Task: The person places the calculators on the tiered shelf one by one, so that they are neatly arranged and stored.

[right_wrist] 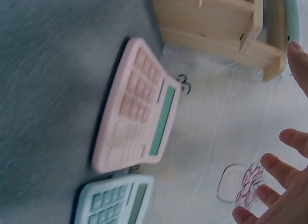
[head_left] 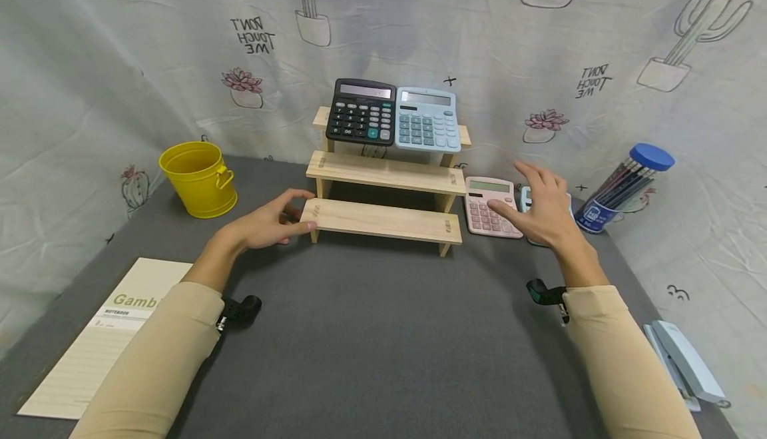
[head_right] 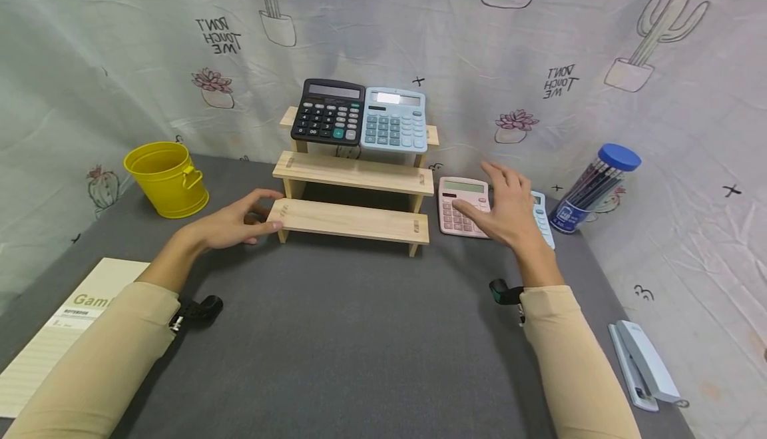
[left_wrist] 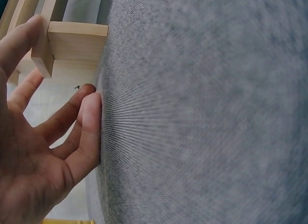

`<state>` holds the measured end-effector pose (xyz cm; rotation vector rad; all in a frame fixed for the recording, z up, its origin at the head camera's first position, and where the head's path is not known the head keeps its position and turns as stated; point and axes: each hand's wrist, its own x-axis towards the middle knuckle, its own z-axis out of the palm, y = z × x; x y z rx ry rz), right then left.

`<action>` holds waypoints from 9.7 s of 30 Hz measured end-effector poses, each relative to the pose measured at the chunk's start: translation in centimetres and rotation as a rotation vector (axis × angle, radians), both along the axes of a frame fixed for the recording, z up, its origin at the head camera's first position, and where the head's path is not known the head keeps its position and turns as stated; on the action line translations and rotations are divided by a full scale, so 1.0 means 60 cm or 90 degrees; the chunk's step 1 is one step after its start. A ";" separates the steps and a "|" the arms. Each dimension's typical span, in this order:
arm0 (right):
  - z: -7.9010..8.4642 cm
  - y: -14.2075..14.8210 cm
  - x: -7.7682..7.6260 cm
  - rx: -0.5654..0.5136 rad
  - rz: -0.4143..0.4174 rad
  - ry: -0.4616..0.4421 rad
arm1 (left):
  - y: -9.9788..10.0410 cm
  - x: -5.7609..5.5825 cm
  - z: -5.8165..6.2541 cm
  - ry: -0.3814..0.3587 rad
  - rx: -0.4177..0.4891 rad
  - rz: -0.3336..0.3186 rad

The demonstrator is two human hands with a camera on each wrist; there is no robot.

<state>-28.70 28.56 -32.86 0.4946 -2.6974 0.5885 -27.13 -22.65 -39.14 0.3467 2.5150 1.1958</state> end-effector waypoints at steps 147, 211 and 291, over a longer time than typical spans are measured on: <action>0.000 -0.007 0.065 -0.222 0.141 -0.165 | -0.004 0.009 0.010 -0.012 0.010 0.007; 0.012 -0.284 0.059 -0.075 0.186 -0.134 | -0.001 0.008 0.001 -0.003 0.014 0.003; -0.030 -0.475 0.014 0.011 -0.053 0.041 | -0.001 0.012 -0.005 -0.005 0.007 0.008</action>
